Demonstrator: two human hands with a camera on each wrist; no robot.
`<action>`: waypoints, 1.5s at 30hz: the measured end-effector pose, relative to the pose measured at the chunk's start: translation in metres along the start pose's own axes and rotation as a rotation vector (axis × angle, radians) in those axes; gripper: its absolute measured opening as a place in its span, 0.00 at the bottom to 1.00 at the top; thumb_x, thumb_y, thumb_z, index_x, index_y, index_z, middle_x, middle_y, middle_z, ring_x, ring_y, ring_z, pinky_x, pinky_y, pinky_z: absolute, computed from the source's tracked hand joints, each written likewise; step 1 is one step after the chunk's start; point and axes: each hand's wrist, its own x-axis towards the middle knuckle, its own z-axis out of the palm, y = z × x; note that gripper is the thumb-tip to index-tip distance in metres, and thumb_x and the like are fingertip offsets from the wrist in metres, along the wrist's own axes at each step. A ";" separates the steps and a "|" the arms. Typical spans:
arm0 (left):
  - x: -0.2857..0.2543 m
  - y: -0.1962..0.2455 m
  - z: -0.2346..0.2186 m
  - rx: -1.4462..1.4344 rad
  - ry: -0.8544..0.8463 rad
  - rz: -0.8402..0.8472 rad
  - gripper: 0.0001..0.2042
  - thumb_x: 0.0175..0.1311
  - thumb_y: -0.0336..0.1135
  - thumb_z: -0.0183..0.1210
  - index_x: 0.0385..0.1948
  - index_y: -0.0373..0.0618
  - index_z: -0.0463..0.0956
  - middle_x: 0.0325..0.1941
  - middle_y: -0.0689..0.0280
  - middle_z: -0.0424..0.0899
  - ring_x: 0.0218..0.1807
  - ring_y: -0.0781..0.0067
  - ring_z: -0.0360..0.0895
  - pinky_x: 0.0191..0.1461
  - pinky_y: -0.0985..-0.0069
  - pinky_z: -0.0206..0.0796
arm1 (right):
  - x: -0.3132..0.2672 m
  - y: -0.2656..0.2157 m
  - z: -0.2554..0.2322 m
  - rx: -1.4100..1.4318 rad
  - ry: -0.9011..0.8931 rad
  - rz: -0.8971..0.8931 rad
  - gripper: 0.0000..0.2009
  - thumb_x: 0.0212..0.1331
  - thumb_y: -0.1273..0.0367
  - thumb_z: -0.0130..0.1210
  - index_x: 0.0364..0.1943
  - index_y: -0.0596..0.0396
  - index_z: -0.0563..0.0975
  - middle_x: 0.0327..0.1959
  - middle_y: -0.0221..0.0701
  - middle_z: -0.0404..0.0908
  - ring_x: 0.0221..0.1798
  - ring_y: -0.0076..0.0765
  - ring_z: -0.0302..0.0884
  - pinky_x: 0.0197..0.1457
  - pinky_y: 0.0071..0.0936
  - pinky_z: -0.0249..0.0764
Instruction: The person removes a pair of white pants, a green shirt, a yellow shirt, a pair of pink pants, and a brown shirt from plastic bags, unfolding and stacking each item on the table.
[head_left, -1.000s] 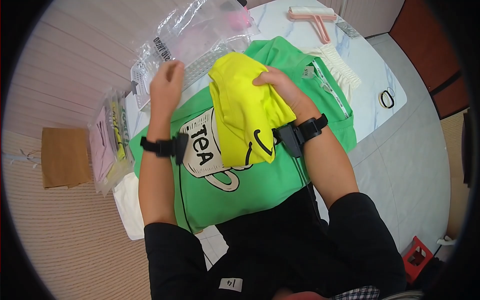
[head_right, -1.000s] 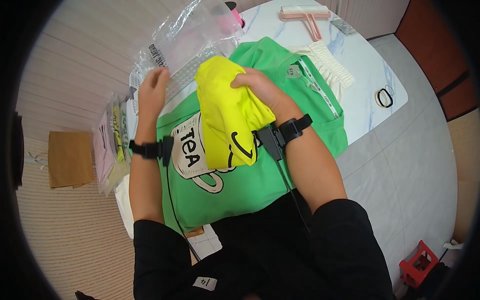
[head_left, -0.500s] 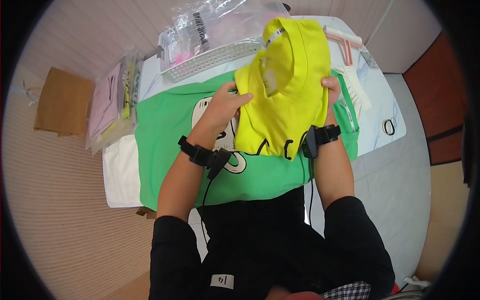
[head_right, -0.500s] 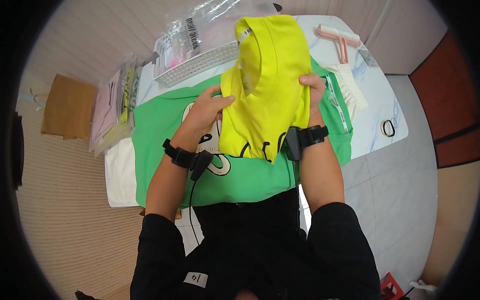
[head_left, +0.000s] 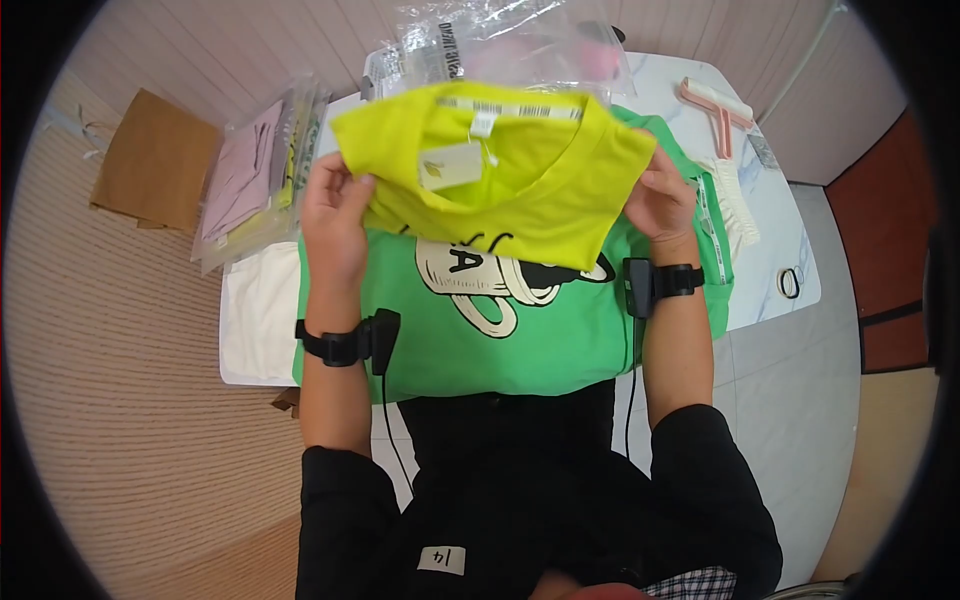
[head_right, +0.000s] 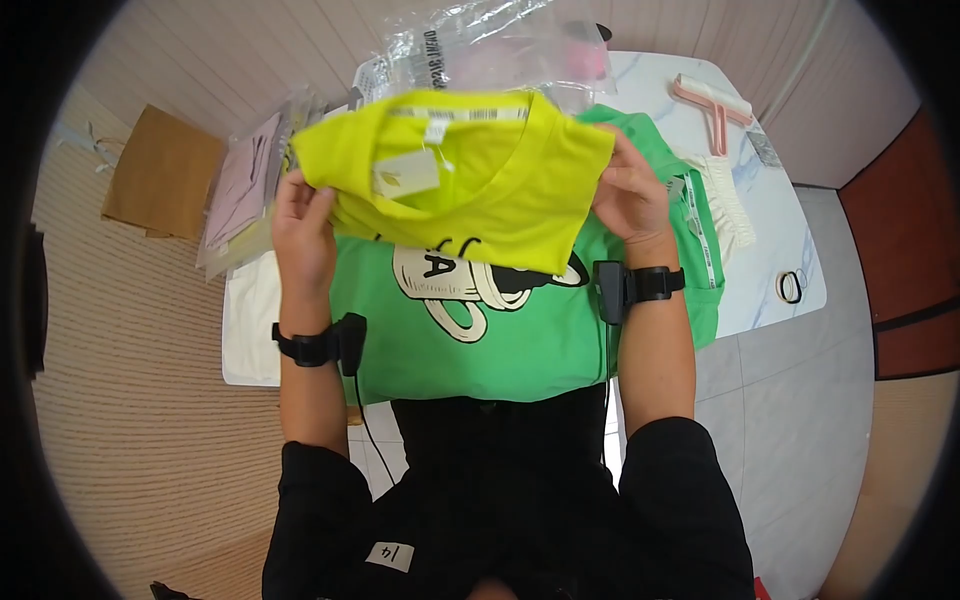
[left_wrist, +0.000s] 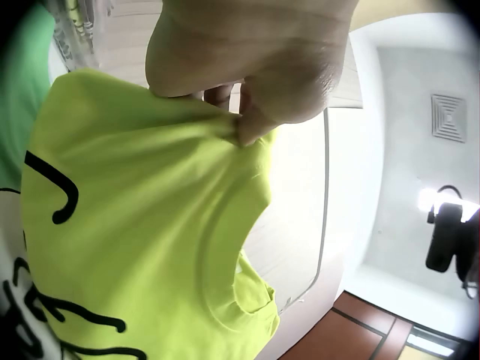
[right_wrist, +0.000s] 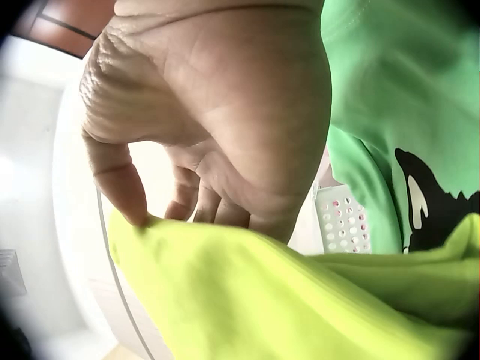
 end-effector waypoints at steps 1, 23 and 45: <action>-0.008 -0.004 -0.002 0.073 -0.033 -0.032 0.12 0.62 0.19 0.50 0.47 0.35 0.67 0.48 0.62 0.76 0.52 0.75 0.72 0.58 0.78 0.61 | 0.002 0.000 0.004 -0.001 -0.009 0.006 0.29 0.49 0.74 0.51 0.61 0.64 0.63 0.59 0.43 0.70 0.62 0.44 0.67 0.64 0.36 0.63; -0.061 0.045 -0.043 0.209 0.046 0.135 0.08 0.62 0.18 0.47 0.41 0.37 0.68 0.39 0.64 0.78 0.46 0.77 0.75 0.51 0.80 0.65 | 0.057 0.005 0.070 -1.704 -0.003 -0.224 0.15 0.52 0.73 0.56 0.45 0.61 0.73 0.45 0.37 0.75 0.47 0.33 0.75 0.46 0.26 0.72; -0.024 0.330 -0.056 0.078 0.373 0.462 0.17 0.67 0.26 0.42 0.55 0.35 0.51 0.51 0.47 0.65 0.52 0.42 0.71 0.52 0.54 0.80 | 0.112 -0.022 0.324 -0.915 -0.704 -0.416 0.19 0.59 0.73 0.55 0.54 0.63 0.70 0.48 0.35 0.77 0.48 0.31 0.75 0.51 0.25 0.73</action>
